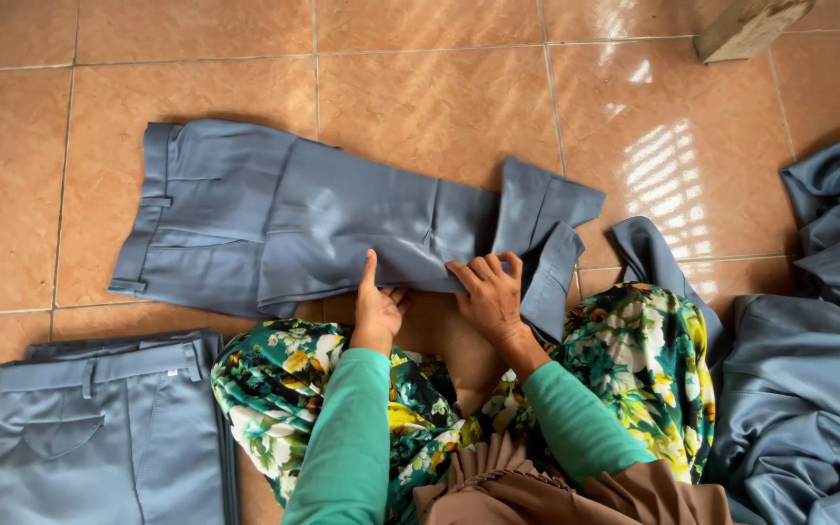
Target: Folding a pair of grey trousers on the floor into a neat, compact square shape.
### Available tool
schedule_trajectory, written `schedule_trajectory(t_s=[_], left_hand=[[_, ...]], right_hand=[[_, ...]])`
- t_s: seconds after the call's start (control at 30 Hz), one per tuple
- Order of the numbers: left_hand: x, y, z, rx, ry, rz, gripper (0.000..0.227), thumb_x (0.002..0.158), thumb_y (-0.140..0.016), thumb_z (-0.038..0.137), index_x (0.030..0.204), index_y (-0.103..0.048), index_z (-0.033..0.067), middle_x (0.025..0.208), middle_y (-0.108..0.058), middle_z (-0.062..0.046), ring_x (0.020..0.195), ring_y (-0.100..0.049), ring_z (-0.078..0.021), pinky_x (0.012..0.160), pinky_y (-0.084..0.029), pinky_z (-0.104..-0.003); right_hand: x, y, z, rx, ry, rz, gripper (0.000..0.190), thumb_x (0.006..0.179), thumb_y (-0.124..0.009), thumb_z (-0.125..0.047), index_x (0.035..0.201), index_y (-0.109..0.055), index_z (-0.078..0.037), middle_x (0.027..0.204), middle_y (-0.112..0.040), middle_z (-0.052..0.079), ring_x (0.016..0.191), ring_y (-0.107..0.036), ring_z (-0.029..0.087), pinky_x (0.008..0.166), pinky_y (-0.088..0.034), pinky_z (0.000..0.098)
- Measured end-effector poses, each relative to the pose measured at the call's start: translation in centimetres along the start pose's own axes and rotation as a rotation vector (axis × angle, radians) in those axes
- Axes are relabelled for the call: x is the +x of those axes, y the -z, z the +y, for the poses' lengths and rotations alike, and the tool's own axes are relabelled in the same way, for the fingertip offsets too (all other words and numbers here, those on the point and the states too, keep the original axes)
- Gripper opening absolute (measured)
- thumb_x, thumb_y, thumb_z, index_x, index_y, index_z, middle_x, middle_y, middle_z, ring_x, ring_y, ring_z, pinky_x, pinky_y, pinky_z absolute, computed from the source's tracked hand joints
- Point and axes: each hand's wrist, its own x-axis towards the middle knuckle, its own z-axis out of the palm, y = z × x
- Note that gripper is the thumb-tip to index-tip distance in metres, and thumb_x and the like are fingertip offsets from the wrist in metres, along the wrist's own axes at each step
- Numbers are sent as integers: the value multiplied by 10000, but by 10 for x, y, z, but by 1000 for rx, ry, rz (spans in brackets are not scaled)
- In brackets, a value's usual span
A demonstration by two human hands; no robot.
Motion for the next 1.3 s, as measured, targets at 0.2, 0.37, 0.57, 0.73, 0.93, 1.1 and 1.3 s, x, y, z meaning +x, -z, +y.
schedule_trajectory(t_s=[0.2,0.37,0.57,0.73,0.93,1.1,1.3], left_hand=[[10,-11,-4,-27,1,-2,1123,783,-893,415,1619,-204,119,1646,-210,-238,1545,-192,-404,1244,-64,-610],[48,1,23,-202,-128,-96,520,882,-794,421,1285,-657,121,1269,-706,-139,1195,-651,-271,1135,-461,-451],[65,13,103,-315,-356,-257,496,881,-745,427,1255,-701,104,1271,-719,-142,1133,-709,-306,1059,-553,-452],[85,87,132,-349,-459,-91,590,840,-782,508,1334,-657,211,1412,-613,-119,1302,-590,-314,1163,-445,-497],[74,106,122,-213,-391,325,716,911,-721,605,1527,-448,360,1696,-135,-130,1558,-139,-336,1265,-136,-550],[48,84,92,-193,-406,434,1050,908,-797,519,1624,-179,61,1667,-20,-291,1527,-75,-494,1215,-244,-644],[28,103,31,-151,-371,344,782,892,-780,215,1524,-342,71,1615,-252,-198,1475,-288,-495,1171,-342,-598]], right_hand=[[-29,-8,-12,-7,22,-139,391,753,-778,-317,1122,-673,-240,811,-503,-17,781,-549,163,1006,-393,455],[-33,11,-9,-144,-93,-433,705,692,-700,-183,1374,-523,-205,977,-553,10,988,-525,223,980,-375,489],[-30,-22,22,-273,-62,-275,451,864,-626,-197,1289,-514,-297,1007,-473,-40,967,-522,189,850,-438,401],[-42,-39,22,-172,-53,-369,507,937,-556,-287,1429,-457,-352,1370,-468,41,1279,-452,235,1024,-359,468],[-34,-10,27,59,-182,-593,735,1003,-416,-624,1630,-287,-263,1667,-336,75,1548,-266,224,1211,-149,608],[-38,-27,80,118,-408,-779,612,1095,-261,-617,1546,-421,-234,1620,-424,44,1559,-258,181,1229,-91,655],[-34,-46,123,83,-779,-533,541,1086,-277,-740,1303,-639,-403,1205,-712,-38,1240,-609,116,1169,-316,388]])
